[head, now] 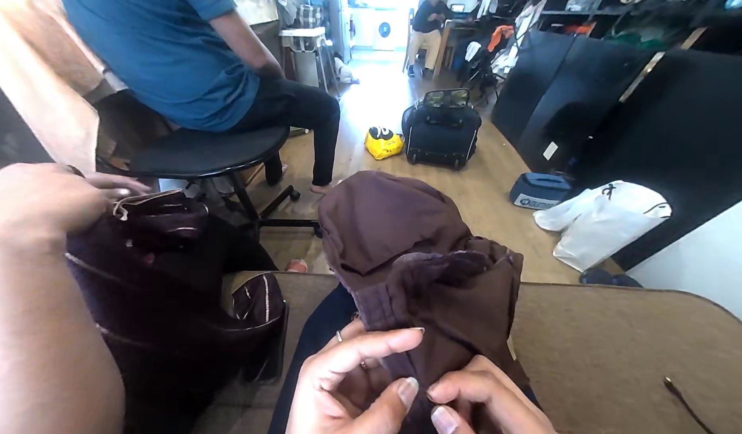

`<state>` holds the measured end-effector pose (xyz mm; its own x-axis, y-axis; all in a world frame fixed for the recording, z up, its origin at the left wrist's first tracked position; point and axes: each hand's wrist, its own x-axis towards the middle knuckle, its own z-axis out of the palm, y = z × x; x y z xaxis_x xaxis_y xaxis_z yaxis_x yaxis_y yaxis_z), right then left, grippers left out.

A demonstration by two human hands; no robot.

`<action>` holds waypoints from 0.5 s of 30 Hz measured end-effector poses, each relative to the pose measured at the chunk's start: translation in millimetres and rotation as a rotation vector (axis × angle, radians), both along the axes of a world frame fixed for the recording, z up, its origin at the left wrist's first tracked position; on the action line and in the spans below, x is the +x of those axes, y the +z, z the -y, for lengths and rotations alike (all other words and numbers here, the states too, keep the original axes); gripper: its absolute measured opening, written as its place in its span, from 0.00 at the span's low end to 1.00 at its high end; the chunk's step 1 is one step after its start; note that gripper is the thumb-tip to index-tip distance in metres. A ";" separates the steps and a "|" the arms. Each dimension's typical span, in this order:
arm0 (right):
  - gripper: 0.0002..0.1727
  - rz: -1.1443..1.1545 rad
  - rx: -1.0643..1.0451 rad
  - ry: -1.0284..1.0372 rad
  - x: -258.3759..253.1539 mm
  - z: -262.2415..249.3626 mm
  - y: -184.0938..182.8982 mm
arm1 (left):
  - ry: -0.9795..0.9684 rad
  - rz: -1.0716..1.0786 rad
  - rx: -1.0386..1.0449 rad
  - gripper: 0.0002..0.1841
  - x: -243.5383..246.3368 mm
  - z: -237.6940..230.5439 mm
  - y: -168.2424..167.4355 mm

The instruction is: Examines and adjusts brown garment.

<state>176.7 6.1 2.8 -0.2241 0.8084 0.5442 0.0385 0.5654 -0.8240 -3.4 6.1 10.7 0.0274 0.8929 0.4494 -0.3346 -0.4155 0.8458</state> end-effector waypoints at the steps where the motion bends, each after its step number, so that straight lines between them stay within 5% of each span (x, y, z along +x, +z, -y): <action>1: 0.06 -0.002 -0.003 0.003 0.1 0.0 -0.1 | -0.003 0.008 -0.001 0.23 0.3 0.0 -0.2; 15: 0.06 0.016 0.018 -0.002 3.2 -0.9 1.4 | -0.022 -0.009 -0.013 0.23 0.2 0.1 1.3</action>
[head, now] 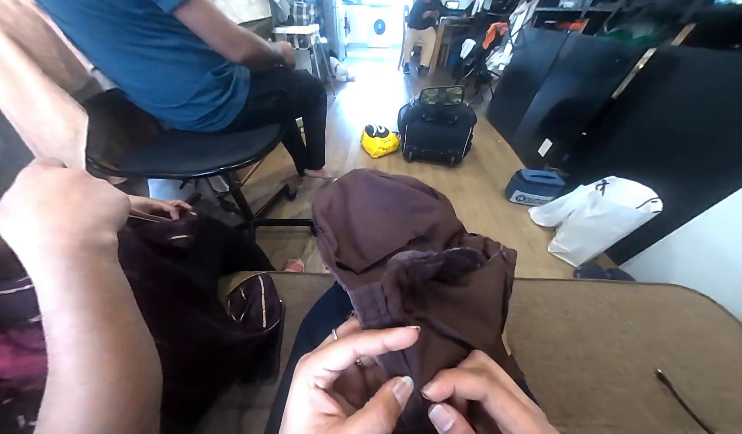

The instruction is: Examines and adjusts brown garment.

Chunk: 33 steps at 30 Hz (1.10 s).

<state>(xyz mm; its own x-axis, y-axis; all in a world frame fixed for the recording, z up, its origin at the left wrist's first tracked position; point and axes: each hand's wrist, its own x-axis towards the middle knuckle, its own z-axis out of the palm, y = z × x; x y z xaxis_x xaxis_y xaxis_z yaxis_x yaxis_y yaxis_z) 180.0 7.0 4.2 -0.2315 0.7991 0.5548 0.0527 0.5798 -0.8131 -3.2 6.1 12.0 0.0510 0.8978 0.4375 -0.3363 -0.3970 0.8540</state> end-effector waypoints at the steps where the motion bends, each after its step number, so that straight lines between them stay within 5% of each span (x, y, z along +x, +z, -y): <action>1: 0.06 0.002 0.007 0.000 0.5 -0.5 -0.3 | -0.011 -0.004 0.001 0.23 -0.5 -0.5 -0.2; 33: 0.10 -0.079 -0.109 0.047 0.8 -0.3 -1.2 | -0.069 -0.045 0.003 0.21 2.3 0.9 -1.7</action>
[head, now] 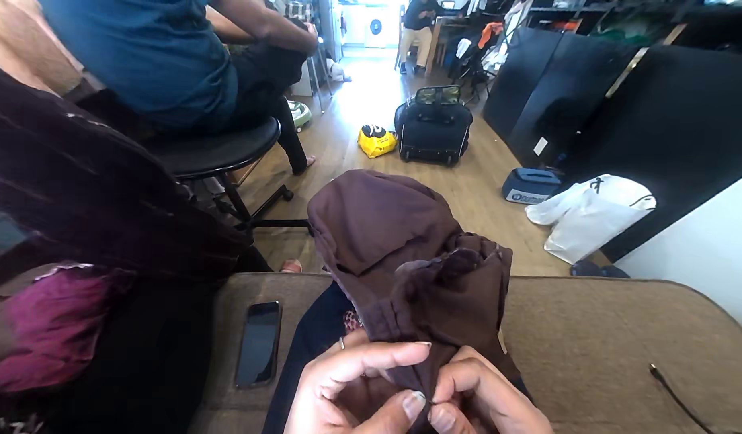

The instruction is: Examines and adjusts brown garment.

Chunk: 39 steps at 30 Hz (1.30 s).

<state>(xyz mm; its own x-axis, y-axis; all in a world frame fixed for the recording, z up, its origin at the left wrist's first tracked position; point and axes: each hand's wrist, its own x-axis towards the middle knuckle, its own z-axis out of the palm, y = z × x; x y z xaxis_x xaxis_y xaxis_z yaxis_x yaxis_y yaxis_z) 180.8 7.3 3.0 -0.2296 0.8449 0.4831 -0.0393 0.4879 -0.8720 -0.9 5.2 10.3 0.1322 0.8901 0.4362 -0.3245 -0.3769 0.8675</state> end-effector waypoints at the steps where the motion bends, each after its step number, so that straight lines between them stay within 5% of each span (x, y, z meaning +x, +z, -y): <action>1: 0.10 -0.002 -0.001 -0.001 -0.6 0.2 -0.2 | 0.023 0.006 0.003 0.21 2.3 1.2 0.0; 10: 0.09 -0.075 -0.073 0.046 -8.0 2.5 -4.5 | 0.091 0.129 -0.013 0.17 11.6 1.4 -4.8; 31: 0.11 -0.093 -0.054 0.011 -4.5 -0.1 -6.6 | 0.075 -0.089 0.094 0.19 3.3 1.3 -0.4; 39: 0.13 -0.070 -0.044 0.023 -6.1 0.6 -6.2 | 0.089 0.067 0.003 0.15 11.0 2.8 -3.2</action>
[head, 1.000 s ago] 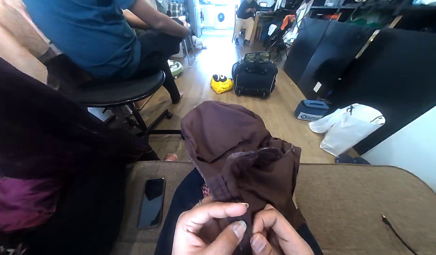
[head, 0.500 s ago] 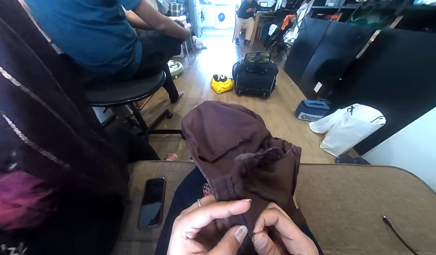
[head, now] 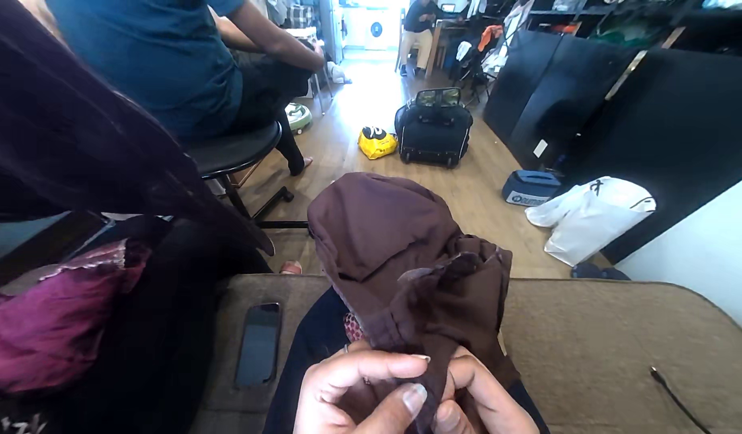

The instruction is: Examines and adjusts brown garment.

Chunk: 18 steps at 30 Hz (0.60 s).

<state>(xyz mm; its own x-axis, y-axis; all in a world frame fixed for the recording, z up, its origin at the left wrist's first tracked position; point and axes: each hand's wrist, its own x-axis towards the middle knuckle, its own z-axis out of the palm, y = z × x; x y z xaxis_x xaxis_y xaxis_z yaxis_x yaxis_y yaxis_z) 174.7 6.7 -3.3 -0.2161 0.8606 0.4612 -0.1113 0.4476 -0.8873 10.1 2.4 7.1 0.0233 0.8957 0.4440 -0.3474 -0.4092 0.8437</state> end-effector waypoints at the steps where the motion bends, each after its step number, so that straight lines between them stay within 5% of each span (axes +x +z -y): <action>1: 0.12 -0.012 -0.008 0.005 -0.5 0.6 -0.8 | 0.004 0.008 -0.001 0.16 0.8 0.2 0.1; 18: 0.09 -0.006 -0.013 -0.006 0.8 1.2 1.2 | 0.054 -0.175 0.087 0.17 -11.1 -1.7 2.8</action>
<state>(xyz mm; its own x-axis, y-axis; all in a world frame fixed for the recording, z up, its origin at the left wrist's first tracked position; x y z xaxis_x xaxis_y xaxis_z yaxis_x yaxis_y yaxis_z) 175.5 5.5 -2.0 -0.2082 0.8680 0.4508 -0.1136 0.4364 -0.8926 -1.0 4.1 9.9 0.0593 0.8563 0.5130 -0.1743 -0.4971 0.8500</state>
